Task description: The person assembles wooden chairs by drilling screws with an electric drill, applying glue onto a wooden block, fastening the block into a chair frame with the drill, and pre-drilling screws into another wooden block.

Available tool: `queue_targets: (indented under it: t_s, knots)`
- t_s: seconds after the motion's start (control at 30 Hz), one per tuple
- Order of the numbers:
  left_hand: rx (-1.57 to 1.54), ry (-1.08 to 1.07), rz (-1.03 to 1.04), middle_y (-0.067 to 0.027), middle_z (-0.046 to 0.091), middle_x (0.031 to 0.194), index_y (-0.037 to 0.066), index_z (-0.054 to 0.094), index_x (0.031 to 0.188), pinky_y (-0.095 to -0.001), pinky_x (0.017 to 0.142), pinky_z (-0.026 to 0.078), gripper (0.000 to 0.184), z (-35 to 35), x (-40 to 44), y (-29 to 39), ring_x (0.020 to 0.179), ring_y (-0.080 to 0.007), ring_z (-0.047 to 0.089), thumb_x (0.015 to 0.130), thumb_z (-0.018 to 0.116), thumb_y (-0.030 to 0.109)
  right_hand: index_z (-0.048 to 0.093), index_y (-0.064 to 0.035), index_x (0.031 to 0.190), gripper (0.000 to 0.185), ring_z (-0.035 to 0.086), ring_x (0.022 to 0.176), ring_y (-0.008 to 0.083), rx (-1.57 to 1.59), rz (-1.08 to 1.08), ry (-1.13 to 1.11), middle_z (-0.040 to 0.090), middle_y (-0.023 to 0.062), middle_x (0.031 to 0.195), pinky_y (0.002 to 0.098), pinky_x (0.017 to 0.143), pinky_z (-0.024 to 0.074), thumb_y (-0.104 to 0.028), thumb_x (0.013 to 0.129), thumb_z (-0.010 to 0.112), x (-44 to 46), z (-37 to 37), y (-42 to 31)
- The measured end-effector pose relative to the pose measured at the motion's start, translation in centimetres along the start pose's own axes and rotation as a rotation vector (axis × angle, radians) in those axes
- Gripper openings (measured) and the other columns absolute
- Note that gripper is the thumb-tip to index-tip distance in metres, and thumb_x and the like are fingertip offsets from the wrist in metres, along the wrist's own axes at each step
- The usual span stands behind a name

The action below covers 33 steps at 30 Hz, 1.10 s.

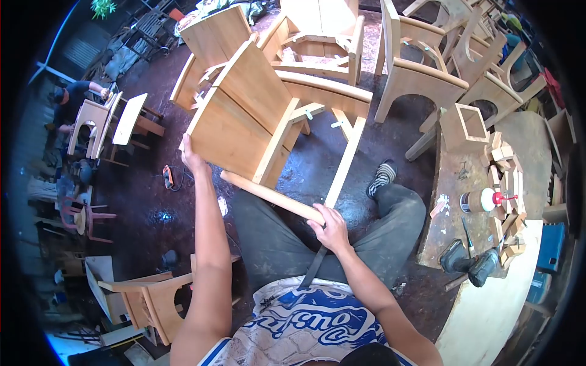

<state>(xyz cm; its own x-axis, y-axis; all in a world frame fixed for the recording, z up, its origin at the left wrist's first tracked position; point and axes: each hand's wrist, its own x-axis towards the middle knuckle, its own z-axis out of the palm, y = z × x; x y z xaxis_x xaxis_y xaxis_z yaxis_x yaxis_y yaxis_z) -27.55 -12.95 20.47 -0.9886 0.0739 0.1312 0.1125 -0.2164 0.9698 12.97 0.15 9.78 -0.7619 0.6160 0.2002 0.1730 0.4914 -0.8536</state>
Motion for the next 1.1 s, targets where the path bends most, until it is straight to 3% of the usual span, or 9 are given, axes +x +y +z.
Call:
queue_targets:
  t_s: [0.1,0.3,0.43,0.57,0.67,0.73,0.83,0.97,1.1]
  knots:
    - [-0.15,0.06,-0.004,-0.0079,0.067,0.109,0.005,0.062,0.115,-0.0342,0.085,0.054,0.04,0.9,-0.6,0.1,0.099,-0.0194,0.067,0.097,0.061,0.041,0.064,-0.0086,0.12,0.043,0.068,0.1,0.0379,0.049,0.039,-0.052,0.071,0.0139,0.112,0.0445,0.09,0.0545,-0.026,0.082,0.077,-0.2,-0.5,0.0]
    - [-0.081,0.157,-0.009,-0.0087,0.067,0.108,0.004,0.061,0.114,-0.0357,0.085,0.055,0.037,1.5,-0.9,0.9,0.098,-0.0201,0.067,0.097,0.062,0.037,0.066,-0.0101,0.116,0.042,0.07,0.095,0.0368,0.019,0.014,-0.1,0.072,0.0146,0.102,0.0457,0.083,0.0562,-0.022,0.079,0.08,0.4,-1.2,0.2]
    - [-0.072,0.171,0.022,-0.0082,0.065,0.106,0.003,0.06,0.113,-0.0353,0.084,0.055,0.036,2.1,-0.9,0.8,0.097,-0.0194,0.066,0.098,0.061,0.036,0.066,-0.0102,0.111,0.038,0.071,0.088,0.036,-0.006,0.028,0.024,0.073,0.0152,0.097,0.0447,0.079,0.0573,-0.018,0.077,0.08,-0.2,0.4,0.5]
    - [-0.18,0.074,0.081,-0.0076,0.064,0.106,0.004,0.061,0.111,-0.0339,0.084,0.054,0.032,2.0,1.5,-0.5,0.096,-0.0179,0.065,0.099,0.059,0.033,0.064,-0.0097,0.11,0.037,0.071,0.083,0.0349,-0.1,-0.006,0.14,0.073,0.0155,0.096,0.0439,0.074,0.0576,-0.016,0.077,0.079,0.2,2.5,0.5]
    - [-0.231,0.062,0.069,-0.0074,0.066,0.103,0.004,0.064,0.108,-0.0318,0.084,0.053,0.03,2.3,4.3,-1.1,0.095,-0.0173,0.066,0.099,0.058,0.031,0.065,-0.0094,0.109,0.035,0.071,0.082,0.0351,-0.132,-0.093,0.057,0.073,0.0158,0.095,0.0435,0.072,0.0574,-0.017,0.078,0.079,1.6,3.0,-0.1]
    - [-0.254,-0.174,-0.007,-0.0088,0.069,0.104,0.002,0.067,0.109,-0.0326,0.086,0.053,0.031,0.9,6.5,-1.4,0.098,-0.0187,0.066,0.097,0.057,0.029,0.065,-0.0091,0.11,0.035,0.071,0.083,0.0352,-0.139,-0.116,0.026,0.072,0.0156,0.094,0.044,0.073,0.057,-0.018,0.078,0.079,2.1,4.2,-0.1]
    - [-0.246,-0.066,-0.055,-0.0112,0.071,0.108,0.0,0.069,0.114,-0.034,0.09,0.052,0.035,1.2,6.7,-1.4,0.102,-0.021,0.067,0.095,0.057,0.027,0.065,-0.0097,0.11,0.035,0.07,0.082,0.0352,-0.137,-0.086,0.017,0.071,0.0141,0.093,0.0438,0.073,0.0569,-0.019,0.079,0.078,2.3,4.8,-0.7]
    - [-0.278,-0.113,-0.05,-0.013,0.069,0.117,-0.002,0.066,0.122,-0.0365,0.096,0.049,0.04,0.7,4.7,-1.1,0.107,-0.0244,0.066,0.094,0.056,0.026,0.066,-0.0102,0.11,0.036,0.07,0.087,0.0354,-0.149,-0.009,0.024,0.072,0.013,0.101,0.0425,0.076,0.0574,-0.018,0.078,0.08,1.3,2.9,-1.2]
    - [-0.11,-0.08,0.05,-0.0111,0.069,0.115,-0.002,0.068,0.118,-0.0345,0.093,0.049,0.034,-1.1,1.4,-0.3,0.105,-0.0198,0.064,0.093,0.061,0.019,0.066,-0.0107,0.109,0.031,0.07,0.084,0.0353,-0.148,-0.03,0.083,0.071,0.0126,0.098,0.0439,0.075,0.057,-0.017,0.08,0.077,-0.2,1.1,-0.4]
